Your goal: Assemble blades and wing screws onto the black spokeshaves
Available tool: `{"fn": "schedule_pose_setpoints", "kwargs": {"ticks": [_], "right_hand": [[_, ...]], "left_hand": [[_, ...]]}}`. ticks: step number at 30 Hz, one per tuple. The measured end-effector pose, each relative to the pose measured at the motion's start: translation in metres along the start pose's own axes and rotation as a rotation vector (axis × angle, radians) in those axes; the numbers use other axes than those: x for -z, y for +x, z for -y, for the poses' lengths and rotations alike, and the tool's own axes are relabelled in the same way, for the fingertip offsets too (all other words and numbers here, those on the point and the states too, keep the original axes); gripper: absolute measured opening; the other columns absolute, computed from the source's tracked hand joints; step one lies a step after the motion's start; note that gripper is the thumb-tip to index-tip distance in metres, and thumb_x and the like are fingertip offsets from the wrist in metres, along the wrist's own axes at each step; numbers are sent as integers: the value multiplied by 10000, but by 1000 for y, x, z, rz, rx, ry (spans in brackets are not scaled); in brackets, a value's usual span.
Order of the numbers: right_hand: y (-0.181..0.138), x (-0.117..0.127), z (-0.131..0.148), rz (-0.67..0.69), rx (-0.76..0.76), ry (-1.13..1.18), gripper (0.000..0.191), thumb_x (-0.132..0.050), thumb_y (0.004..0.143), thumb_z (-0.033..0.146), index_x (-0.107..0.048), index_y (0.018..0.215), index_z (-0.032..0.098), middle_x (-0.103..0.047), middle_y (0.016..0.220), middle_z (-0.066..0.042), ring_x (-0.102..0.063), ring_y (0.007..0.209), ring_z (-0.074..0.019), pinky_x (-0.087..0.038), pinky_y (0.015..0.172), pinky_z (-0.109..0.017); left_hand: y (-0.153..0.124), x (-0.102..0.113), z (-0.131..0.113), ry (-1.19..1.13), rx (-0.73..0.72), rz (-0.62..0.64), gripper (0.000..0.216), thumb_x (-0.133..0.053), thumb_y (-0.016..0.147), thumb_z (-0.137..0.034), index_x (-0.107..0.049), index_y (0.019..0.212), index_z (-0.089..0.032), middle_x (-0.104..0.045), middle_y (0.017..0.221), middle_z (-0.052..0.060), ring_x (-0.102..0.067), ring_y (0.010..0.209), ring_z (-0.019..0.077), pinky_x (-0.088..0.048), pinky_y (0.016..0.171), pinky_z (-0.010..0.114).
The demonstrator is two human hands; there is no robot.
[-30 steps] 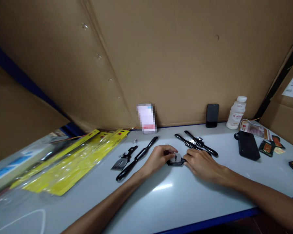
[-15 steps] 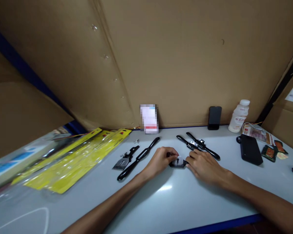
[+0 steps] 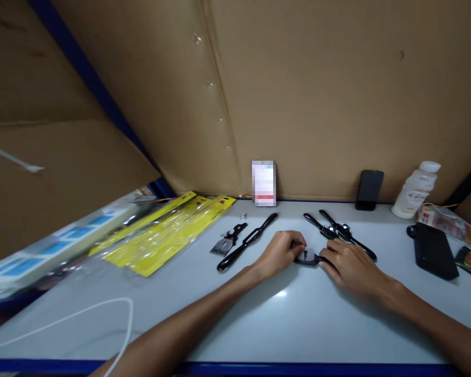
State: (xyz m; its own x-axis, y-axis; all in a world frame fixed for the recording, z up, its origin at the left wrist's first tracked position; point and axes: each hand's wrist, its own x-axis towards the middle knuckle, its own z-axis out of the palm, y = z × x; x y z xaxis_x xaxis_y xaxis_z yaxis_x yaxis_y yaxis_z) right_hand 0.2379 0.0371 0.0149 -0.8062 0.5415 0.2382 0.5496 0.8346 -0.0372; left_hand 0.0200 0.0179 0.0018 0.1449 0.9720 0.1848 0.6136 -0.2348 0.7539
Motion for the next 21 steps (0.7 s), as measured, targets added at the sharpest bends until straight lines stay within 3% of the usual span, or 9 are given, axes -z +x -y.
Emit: {"fn": "schedule_pose_setpoints", "kwargs": {"ticks": [4,7,13,17,21], "right_hand": [[-2,-2,-5,-53,114,-40,406,-479,917,121,-631,1275,238,-637,913,-59,-583,781,-190,-319,600,-296],[-2,-3,-8,-22,205,-88,478,-443,886,46,-650,1268,247,-628,874,-56,-582,773,-183,-317,584,-288],[-2,-4,-10,-4,220,-148,530,-442,859,26,-643,1301,239,-644,892,-70,-595,772,-196,-360,575,-289],[-3,-8,-13,-8,234,-159,614,-427,806,-16,-629,1332,228,-659,914,-88,-611,791,-205,-401,590,-295],[-3,-11,-13,-24,227,-150,638,-401,795,-26,-629,1337,222,-655,886,-90,-611,787,-208,-403,579,-300]], "left_hand": [[0,1,0,20,-6,-6,153,-580,821,-101,-725,820,-149,-683,726,23,-563,670,151,-394,640,250],[-1,0,-1,46,-8,-6,159,-582,806,-86,-727,822,-150,-677,717,16,-557,661,145,-388,628,246],[1,3,-1,120,-71,9,190,-568,795,-55,-717,848,-160,-683,738,12,-575,657,142,-411,624,241],[9,43,3,400,-108,-109,214,-531,862,-105,-692,987,-172,-720,925,61,-635,825,180,-451,732,261],[7,105,23,771,260,-151,221,-505,880,-133,-702,972,-177,-722,1011,112,-653,943,229,-443,763,283]]}}
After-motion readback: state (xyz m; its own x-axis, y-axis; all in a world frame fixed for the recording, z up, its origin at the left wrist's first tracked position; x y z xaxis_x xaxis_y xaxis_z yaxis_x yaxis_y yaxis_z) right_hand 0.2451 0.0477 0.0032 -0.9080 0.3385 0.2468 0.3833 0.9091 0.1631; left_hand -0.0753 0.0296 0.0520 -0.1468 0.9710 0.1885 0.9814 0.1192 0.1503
